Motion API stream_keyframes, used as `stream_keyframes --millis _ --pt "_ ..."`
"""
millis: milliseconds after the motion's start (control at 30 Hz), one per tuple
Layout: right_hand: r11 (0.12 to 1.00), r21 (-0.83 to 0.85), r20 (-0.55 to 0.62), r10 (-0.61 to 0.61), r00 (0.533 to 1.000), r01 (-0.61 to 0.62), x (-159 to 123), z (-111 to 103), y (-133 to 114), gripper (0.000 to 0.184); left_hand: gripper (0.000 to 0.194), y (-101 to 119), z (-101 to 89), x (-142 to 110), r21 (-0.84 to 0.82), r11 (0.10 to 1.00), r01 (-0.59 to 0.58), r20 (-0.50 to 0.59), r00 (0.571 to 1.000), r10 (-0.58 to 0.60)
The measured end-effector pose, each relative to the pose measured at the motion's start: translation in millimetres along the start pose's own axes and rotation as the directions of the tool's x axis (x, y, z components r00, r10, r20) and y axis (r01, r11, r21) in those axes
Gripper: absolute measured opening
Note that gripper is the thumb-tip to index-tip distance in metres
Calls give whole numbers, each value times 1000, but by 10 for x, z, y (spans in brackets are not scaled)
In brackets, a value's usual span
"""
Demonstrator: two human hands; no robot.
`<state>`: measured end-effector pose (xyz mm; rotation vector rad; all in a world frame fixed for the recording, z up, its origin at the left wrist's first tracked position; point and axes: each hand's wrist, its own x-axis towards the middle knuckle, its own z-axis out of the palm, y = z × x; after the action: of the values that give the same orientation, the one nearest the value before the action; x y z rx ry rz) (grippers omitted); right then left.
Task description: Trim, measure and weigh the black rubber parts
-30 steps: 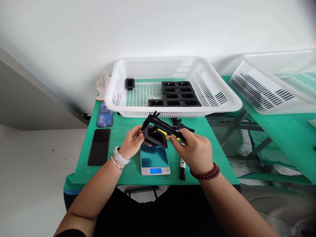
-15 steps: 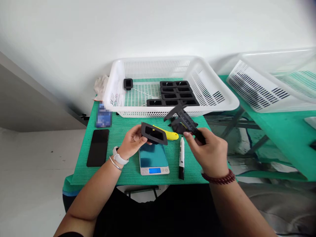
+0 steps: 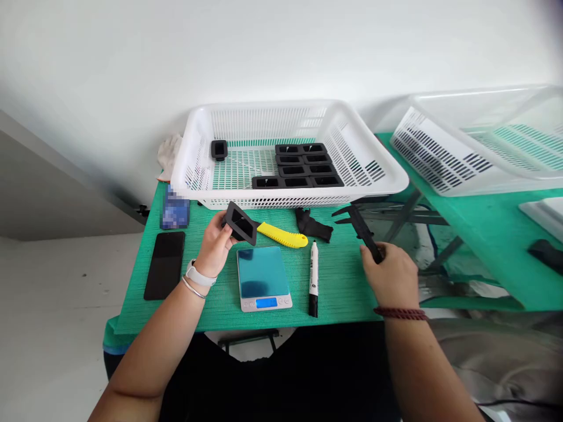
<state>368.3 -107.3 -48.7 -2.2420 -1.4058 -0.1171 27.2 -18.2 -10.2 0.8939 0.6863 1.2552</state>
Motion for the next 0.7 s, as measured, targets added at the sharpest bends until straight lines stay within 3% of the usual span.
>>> stream_keyframes --millis 167,267,367,433,467,567,700 --pt "997 -49 -36 -61 997 59 94 72 -83 40 42 -11 -24 33 5 1000 -17 -44 999 17" --pt "977 -17 -78 -213 974 212 131 63 -194 38 42 -8 -26 43 22 1000 -15 -42 999 16" --pt "869 141 48 -485 873 475 189 97 -338 35 41 -2 -28 43 42 999 2 -47 999 -1" --pt "788 228 133 -606 784 571 236 151 -427 33 43 -2 -34 43 53 998 15 -59 998 -12" --pt "770 249 150 -630 762 587 260 176 -466 30 44 -2 -39 43 58 998 21 -65 998 -17" --pt "772 292 113 -614 781 565 333 189 -561 19 44 -1 -45 45 67 997 26 -76 997 -21" --pt "831 380 100 -474 875 407 413 -7 -656 18 42 17 -23 47 66 998 16 -83 996 -10"
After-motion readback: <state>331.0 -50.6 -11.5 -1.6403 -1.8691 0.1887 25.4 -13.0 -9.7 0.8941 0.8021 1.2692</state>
